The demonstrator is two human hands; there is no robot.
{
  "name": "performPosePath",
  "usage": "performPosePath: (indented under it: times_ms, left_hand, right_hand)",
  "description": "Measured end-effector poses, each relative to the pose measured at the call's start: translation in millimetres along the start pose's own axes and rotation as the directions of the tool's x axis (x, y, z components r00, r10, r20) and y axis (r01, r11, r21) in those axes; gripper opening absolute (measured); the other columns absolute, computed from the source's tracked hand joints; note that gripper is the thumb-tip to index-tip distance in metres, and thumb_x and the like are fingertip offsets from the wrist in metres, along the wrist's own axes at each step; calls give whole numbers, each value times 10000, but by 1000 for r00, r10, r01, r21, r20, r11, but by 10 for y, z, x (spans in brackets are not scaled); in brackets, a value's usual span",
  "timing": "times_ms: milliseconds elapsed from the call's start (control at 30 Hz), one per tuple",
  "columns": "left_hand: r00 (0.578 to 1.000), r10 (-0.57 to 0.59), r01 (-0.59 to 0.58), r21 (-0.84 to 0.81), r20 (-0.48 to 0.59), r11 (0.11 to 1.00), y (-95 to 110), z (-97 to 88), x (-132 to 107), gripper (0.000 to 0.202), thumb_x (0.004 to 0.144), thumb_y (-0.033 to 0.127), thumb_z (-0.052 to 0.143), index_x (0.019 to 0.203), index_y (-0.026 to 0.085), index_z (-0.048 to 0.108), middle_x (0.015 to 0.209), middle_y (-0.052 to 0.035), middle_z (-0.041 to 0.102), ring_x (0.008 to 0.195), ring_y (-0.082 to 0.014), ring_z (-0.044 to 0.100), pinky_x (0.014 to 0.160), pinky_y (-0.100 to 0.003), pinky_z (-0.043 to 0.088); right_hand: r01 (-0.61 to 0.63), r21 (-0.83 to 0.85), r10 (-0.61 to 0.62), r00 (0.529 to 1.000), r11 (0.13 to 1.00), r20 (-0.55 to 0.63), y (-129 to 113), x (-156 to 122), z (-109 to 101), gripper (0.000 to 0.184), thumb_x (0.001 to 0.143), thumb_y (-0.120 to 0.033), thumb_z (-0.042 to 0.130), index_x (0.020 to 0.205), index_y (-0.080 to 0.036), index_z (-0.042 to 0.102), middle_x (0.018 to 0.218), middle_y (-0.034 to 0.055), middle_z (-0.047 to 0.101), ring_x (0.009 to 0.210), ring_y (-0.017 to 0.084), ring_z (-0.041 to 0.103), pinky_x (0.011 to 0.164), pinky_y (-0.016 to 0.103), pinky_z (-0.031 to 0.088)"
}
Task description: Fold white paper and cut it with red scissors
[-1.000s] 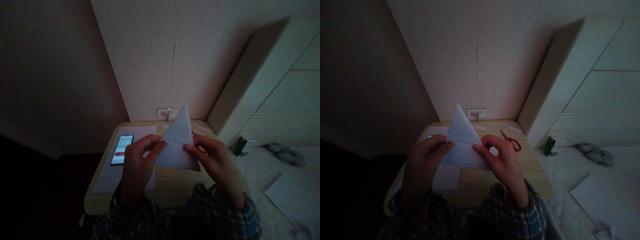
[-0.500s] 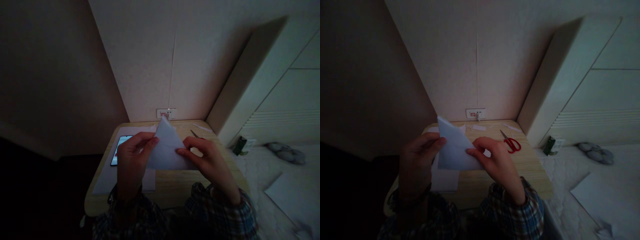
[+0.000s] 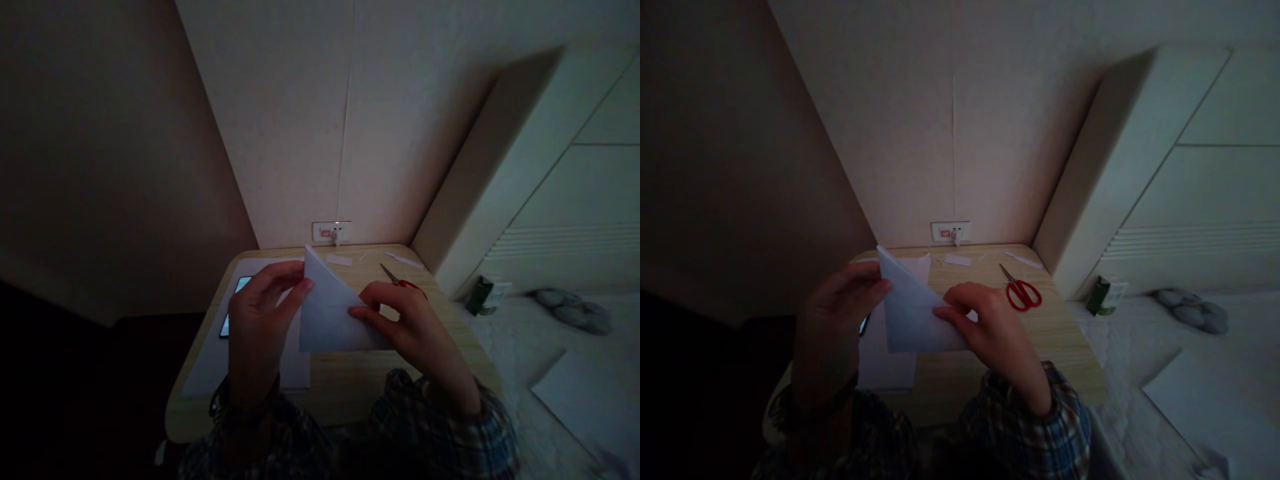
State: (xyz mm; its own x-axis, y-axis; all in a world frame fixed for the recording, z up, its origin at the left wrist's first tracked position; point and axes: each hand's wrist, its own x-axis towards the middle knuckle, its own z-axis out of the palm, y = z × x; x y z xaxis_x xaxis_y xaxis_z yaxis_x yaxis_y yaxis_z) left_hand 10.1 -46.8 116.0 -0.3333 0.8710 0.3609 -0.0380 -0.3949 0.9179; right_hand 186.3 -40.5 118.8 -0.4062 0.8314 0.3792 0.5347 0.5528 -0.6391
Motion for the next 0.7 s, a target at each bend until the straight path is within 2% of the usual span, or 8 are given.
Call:
performPosePath:
  times_ms: [133, 233, 400, 600, 667, 700]
  left_hand:
    - [999, -12, 13, 22, -37, 1000, 12, 0, -6, 46, 694, 189, 701, 677, 219, 671, 649, 51, 653, 636, -99, 597, 598, -189, 485]
    - [996, 25, -22, 37, -86, 999, 13, -12, -6, 98, 698, 211, 700, 619, 215, 642, 594, 56, 603, 598, -94, 568, 562, -183, 468]
    - [994, 27, -26, 13, -108, 1000, 50, 21, -24, 70, 667, 209, 729, 699, 241, 675, 727, 41, 651, 717, -124, 614, 648, -218, 503]
    - [980, 32, -34, -4, -199, 999, 70, 33, -42, 71, 676, 230, 710, 631, 229, 655, 626, 49, 608, 622, -107, 567, 589, -207, 477]
    - [986, 37, -34, 22, -160, 999, 51, 4, -27, 51, 695, 260, 697, 669, 228, 667, 674, 38, 633, 671, -121, 591, 630, -227, 496]
    - [993, 22, -20, 17, -114, 1000, 40, -9, -17, 44, 700, 267, 694, 710, 227, 677, 715, 26, 653, 713, -133, 610, 663, -241, 507]
  right_hand:
    - [14, -23, -13, 999, 1000, 43, -16, 9, 7, 278, 862, -279, 557, 604, -179, 525, 594, -21, 524, 577, 126, 488, 540, 243, 329]
    - [21, -42, -18, 998, 999, 66, -41, 15, 5, 286, 871, -279, 543, 605, -179, 517, 602, -18, 527, 588, 131, 498, 553, 246, 339]
    - [13, -77, -7, 997, 997, 81, -21, 6, 11, 273, 885, -290, 519, 632, -186, 527, 637, -3, 555, 631, 148, 518, 581, 256, 363]
    - [17, -38, -13, 993, 999, 118, 6, -3, 22, 264, 890, -289, 509, 647, -191, 544, 652, 2, 569, 644, 152, 526, 590, 261, 373]
    - [8, 9, -9, 996, 1000, 88, 1, 3, 26, 269, 876, -286, 526, 626, -191, 546, 626, -6, 558, 619, 146, 515, 579, 258, 372]
    - [-21, 43, 20, 999, 999, 30, -4, 6, 27, 267, 864, -282, 542, 613, -190, 546, 610, -11, 549, 604, 142, 507, 571, 257, 370]
